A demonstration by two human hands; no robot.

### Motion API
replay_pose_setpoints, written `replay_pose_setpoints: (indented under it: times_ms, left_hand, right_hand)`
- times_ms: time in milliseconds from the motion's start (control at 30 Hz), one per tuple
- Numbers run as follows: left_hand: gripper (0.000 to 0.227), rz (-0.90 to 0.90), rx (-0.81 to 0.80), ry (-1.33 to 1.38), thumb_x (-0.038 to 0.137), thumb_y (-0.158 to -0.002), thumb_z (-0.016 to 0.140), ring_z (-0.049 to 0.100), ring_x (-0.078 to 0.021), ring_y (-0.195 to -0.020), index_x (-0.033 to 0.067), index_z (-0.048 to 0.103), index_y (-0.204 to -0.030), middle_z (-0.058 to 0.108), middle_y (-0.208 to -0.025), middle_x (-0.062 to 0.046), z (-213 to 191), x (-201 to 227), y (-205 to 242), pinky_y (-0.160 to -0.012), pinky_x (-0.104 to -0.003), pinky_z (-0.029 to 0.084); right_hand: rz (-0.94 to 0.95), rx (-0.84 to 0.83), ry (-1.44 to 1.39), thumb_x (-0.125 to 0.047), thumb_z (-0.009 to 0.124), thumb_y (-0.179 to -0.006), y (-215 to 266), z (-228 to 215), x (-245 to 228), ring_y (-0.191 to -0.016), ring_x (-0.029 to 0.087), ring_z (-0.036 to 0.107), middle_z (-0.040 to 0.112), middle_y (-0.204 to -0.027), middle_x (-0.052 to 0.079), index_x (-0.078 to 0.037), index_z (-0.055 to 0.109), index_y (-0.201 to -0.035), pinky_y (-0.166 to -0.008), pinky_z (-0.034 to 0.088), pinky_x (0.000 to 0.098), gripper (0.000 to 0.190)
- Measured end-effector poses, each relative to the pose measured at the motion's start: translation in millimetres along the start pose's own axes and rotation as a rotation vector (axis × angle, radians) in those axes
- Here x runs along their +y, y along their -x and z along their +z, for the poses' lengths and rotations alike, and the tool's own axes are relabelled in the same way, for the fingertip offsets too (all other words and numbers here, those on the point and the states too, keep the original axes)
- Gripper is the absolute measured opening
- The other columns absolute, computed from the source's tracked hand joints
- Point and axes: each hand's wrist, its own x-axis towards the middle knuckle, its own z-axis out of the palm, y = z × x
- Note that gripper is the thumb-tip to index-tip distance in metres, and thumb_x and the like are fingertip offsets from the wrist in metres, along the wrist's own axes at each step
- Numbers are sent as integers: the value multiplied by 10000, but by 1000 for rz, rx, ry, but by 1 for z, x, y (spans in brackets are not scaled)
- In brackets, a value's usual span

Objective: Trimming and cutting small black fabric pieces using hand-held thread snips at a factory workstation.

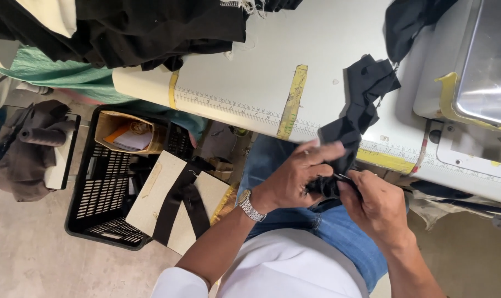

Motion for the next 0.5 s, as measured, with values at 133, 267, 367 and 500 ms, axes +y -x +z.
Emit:
replay_pose_setpoints:
  times_ms: [133, 267, 367, 500]
  left_hand:
    - [352, 44, 58, 35, 302, -988, 666, 651, -304, -1254, 36, 644, -1219, 641, -1306, -182, 13, -11, 14, -1250, -583, 408]
    - [477, -134, 22, 138, 516, -961, 613, 516, -382, -1452, 198, 648, -1316, 595, -1439, -156, 13, -13, 34, -1254, -577, 402]
    - [428, -78, -19, 146, 473, -996, 597, 580, -366, -1362, 177, 637, -1302, 619, -1384, -155, 7, -1, 30, -1236, -578, 416]
    - [313, 43, -64, 131, 297, -1025, 624, 639, -333, -1245, 51, 650, -1218, 685, -1172, -89, 8, 9, 29, -1130, -566, 494]
  right_hand:
    - [83, -6, -44, -79, 597, -1016, 8, -13, 10, -666, 195, 626, 668, -842, 66, -12, 662, -1119, -600, 505, 333, 140]
    - [370, -201, 288, -266, 594, -1054, 4, -22, 26, -699, 286, 644, 700, -852, 67, -83, 635, -1053, -580, 491, 417, 188]
    - [471, -279, 340, -376, 614, -1047, -4, -14, 30, -695, 308, 638, 698, -839, 37, -139, 575, -1030, -558, 469, 450, 240]
    - [339, -211, 257, -279, 662, -1026, -5, -9, 22, -647, 267, 624, 686, -818, 40, -122, 598, -1035, -534, 458, 416, 170]
